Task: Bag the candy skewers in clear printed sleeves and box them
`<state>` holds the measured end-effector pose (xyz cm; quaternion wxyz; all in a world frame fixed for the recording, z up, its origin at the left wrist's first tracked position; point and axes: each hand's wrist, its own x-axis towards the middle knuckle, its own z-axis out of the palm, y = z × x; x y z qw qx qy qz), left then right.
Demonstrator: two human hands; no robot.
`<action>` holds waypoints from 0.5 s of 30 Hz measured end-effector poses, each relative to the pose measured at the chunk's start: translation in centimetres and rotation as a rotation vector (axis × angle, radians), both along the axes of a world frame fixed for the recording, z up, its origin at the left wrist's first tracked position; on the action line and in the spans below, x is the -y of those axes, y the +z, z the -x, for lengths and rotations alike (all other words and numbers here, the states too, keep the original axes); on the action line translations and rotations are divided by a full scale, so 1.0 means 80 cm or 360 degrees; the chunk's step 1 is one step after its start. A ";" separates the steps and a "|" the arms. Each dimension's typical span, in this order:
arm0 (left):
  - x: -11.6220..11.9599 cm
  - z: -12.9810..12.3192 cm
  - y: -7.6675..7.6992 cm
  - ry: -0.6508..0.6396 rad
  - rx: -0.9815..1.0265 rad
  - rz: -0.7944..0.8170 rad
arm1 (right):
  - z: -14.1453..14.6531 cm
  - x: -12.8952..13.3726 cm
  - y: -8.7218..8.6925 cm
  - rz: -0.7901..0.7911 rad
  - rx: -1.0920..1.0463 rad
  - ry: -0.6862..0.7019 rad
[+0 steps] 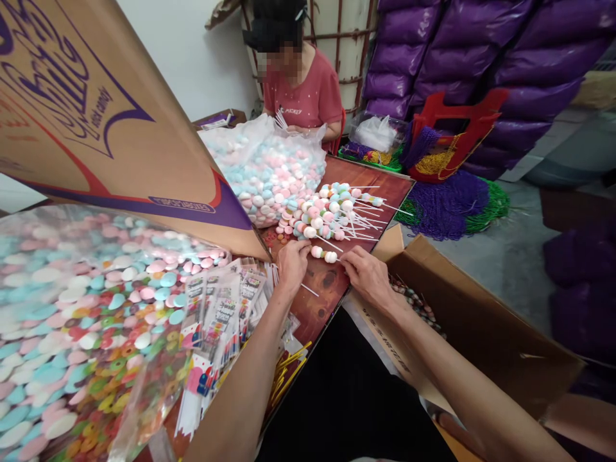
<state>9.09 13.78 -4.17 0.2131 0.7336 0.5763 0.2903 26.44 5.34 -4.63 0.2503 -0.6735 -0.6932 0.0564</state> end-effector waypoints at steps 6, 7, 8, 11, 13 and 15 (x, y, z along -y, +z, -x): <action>0.012 0.000 0.007 0.0063 -0.0093 0.0005 | 0.032 0.012 -0.002 0.0039 0.0100 -0.0165; 0.015 -0.001 0.007 0.0080 -0.0114 -0.0001 | 0.036 0.015 -0.004 0.0026 0.0088 -0.0172; 0.017 -0.002 0.007 0.0093 -0.0135 -0.0008 | 0.039 0.017 -0.006 0.0011 0.0079 -0.0173; 0.023 -0.004 0.007 0.0072 -0.0175 -0.0030 | 0.045 0.022 -0.011 -0.0011 0.0091 -0.0178; 0.025 -0.003 0.006 -0.0023 -0.0175 -0.0042 | 0.048 0.022 -0.013 0.0010 0.0124 -0.0196; 0.024 0.000 0.004 -0.0154 -0.0126 -0.0048 | 0.053 0.020 -0.011 0.0044 0.0152 -0.0218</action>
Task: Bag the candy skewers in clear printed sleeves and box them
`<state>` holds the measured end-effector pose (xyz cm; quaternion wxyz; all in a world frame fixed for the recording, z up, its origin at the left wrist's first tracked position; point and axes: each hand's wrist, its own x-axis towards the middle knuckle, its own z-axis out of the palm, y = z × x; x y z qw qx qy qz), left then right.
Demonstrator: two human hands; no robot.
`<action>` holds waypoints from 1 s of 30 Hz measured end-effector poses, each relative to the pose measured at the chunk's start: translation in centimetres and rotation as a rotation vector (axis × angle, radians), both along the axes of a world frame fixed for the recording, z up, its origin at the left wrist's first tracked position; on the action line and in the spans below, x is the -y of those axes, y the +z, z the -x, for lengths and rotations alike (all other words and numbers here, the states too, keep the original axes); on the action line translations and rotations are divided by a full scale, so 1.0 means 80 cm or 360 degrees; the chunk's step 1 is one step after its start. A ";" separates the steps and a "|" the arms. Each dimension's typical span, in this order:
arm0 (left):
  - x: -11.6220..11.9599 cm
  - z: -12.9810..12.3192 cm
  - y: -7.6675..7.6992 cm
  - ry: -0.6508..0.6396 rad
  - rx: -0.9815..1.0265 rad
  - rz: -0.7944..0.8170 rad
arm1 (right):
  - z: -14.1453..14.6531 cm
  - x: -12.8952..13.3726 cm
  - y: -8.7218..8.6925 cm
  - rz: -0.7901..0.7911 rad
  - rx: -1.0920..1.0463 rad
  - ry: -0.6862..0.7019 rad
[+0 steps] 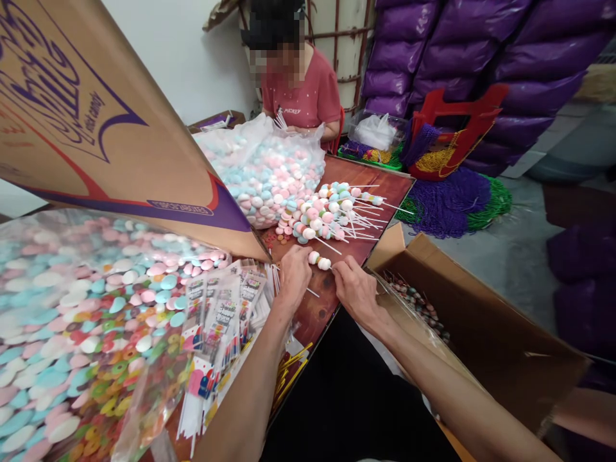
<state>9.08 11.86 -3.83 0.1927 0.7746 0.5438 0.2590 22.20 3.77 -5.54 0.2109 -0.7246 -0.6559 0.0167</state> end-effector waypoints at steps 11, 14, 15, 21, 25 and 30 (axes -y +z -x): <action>-0.025 0.007 0.004 0.0516 0.0203 0.0148 | -0.008 -0.002 0.005 -0.0090 -0.0098 -0.0048; -0.040 -0.010 0.006 0.0666 0.0127 0.0145 | -0.020 0.008 0.002 -0.0179 -0.0158 -0.0055; -0.043 -0.017 0.005 0.0709 0.0109 0.0143 | -0.022 0.011 0.001 -0.0199 -0.0174 -0.0053; -0.040 -0.022 0.005 0.0711 0.0116 0.0119 | -0.025 0.023 -0.001 -0.0219 -0.0333 -0.0048; -0.017 0.012 0.000 0.0455 0.0391 0.0188 | -0.018 0.034 0.004 -0.0218 -0.0521 0.0036; 0.014 0.042 -0.015 0.0297 0.0714 0.0333 | -0.006 0.049 0.008 -0.0226 -0.0665 0.0079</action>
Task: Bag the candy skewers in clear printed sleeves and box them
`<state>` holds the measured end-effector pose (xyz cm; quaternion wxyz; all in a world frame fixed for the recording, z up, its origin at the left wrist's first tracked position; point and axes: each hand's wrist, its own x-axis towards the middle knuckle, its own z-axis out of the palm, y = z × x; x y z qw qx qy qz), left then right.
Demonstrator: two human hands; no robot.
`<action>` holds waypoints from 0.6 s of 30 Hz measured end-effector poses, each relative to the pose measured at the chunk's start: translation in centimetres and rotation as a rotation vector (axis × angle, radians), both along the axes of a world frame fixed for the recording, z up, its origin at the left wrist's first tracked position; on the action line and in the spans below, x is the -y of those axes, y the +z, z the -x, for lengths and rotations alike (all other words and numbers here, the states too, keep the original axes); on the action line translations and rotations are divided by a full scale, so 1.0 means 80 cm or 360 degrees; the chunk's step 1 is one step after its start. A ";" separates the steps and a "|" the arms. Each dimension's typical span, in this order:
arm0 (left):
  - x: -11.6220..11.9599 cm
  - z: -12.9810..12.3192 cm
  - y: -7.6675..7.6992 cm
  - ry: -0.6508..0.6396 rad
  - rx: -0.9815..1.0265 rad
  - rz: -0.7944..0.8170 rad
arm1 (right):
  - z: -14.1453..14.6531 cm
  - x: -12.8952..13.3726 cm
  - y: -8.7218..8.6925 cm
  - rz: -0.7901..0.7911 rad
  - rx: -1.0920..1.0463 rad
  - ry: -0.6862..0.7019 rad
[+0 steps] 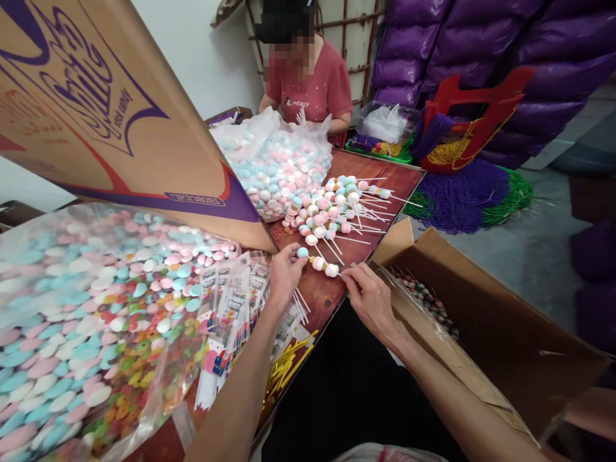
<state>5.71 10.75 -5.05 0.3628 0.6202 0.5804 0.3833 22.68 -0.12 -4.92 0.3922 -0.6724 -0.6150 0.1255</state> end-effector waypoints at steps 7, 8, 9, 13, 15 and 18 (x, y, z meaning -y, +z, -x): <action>0.009 0.006 0.004 -0.0099 -0.0196 -0.0052 | 0.007 0.007 -0.004 -0.0022 -0.0068 0.0032; 0.009 0.006 0.005 -0.0104 -0.0211 -0.0056 | 0.008 0.007 -0.005 -0.0023 -0.0052 0.0027; 0.010 0.007 0.006 -0.0109 -0.0229 -0.0067 | 0.009 0.007 -0.006 -0.0021 -0.0036 0.0021; 0.012 0.008 0.006 -0.0145 -0.0325 -0.0146 | 0.012 0.005 -0.009 -0.0004 -0.0014 0.0031; 0.012 0.009 0.007 -0.0176 -0.0362 -0.0161 | 0.011 0.004 -0.010 0.0004 -0.0011 0.0050; 0.011 0.012 0.011 -0.0272 -0.0416 -0.0152 | 0.013 0.004 -0.010 0.0001 0.0015 0.0050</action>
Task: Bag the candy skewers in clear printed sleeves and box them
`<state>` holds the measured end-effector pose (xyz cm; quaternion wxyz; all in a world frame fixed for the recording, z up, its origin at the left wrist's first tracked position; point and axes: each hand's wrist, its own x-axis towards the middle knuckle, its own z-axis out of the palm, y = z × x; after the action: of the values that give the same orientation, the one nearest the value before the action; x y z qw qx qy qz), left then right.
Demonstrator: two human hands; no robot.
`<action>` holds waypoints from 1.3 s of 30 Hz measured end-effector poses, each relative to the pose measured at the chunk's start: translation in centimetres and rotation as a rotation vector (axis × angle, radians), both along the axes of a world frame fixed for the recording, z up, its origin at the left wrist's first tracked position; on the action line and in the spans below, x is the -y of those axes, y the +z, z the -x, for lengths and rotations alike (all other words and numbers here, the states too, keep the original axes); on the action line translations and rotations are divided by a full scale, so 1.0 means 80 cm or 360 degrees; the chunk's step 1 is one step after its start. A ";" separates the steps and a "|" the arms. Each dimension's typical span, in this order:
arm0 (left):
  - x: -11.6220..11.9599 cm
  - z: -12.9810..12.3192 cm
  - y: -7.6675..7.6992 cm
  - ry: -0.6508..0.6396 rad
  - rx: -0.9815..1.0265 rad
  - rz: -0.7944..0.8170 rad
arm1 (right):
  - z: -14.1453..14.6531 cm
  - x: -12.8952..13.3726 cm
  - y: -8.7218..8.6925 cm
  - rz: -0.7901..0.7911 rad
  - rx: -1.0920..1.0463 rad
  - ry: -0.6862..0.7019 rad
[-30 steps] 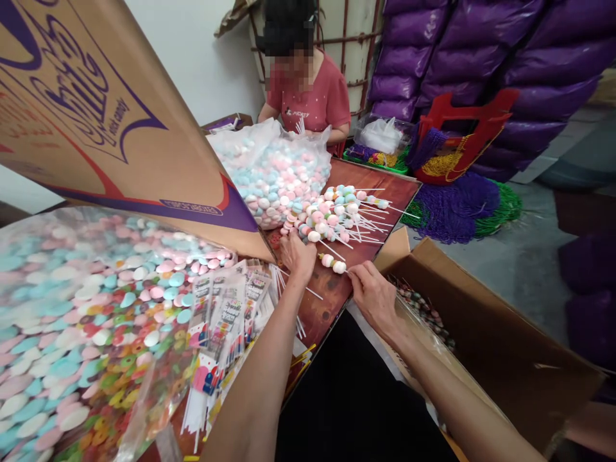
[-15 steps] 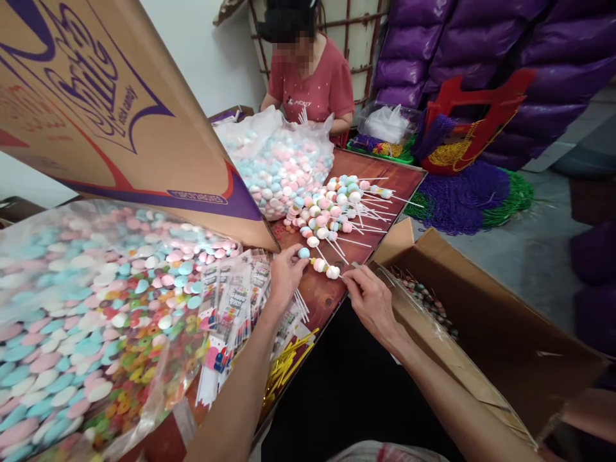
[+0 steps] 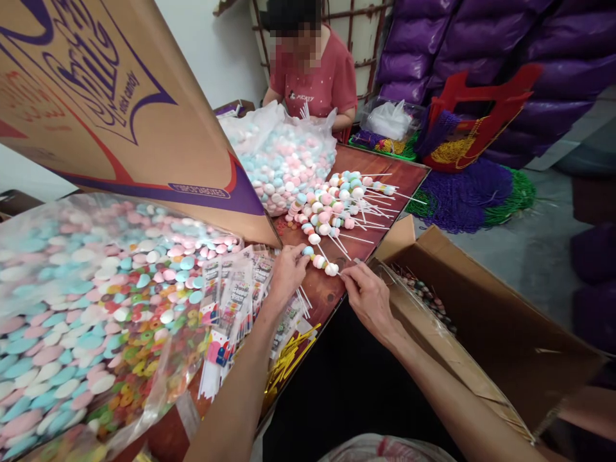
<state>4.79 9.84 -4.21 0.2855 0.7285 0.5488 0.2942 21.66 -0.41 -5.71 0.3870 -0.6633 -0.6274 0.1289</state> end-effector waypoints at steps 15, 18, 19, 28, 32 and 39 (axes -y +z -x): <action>0.008 -0.009 0.001 0.0079 -0.0106 -0.0119 | 0.034 0.001 0.003 0.0085 0.0324 -0.0188; 0.009 -0.009 0.002 0.0053 -0.0130 -0.0132 | 0.042 -0.002 0.007 0.0147 0.0405 -0.0221; 0.009 -0.009 0.002 0.0031 -0.0131 -0.0132 | 0.043 -0.004 0.009 0.0169 0.0417 -0.0234; 0.018 0.002 0.019 -0.0057 -0.0035 -0.0065 | 0.025 0.000 0.007 0.0076 0.0292 -0.0152; 0.044 0.045 0.050 0.0116 0.0054 -0.0360 | 0.010 0.008 -0.003 -0.0116 0.0402 -0.0085; 0.106 0.158 0.044 0.0811 -0.0237 -0.0253 | 0.011 0.056 0.018 -0.0514 0.0306 -0.0171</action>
<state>-7.86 1.38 -0.70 0.1031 0.6068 0.7090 0.3442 20.82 -4.87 -4.24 0.4331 -0.6343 -0.6377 -0.0582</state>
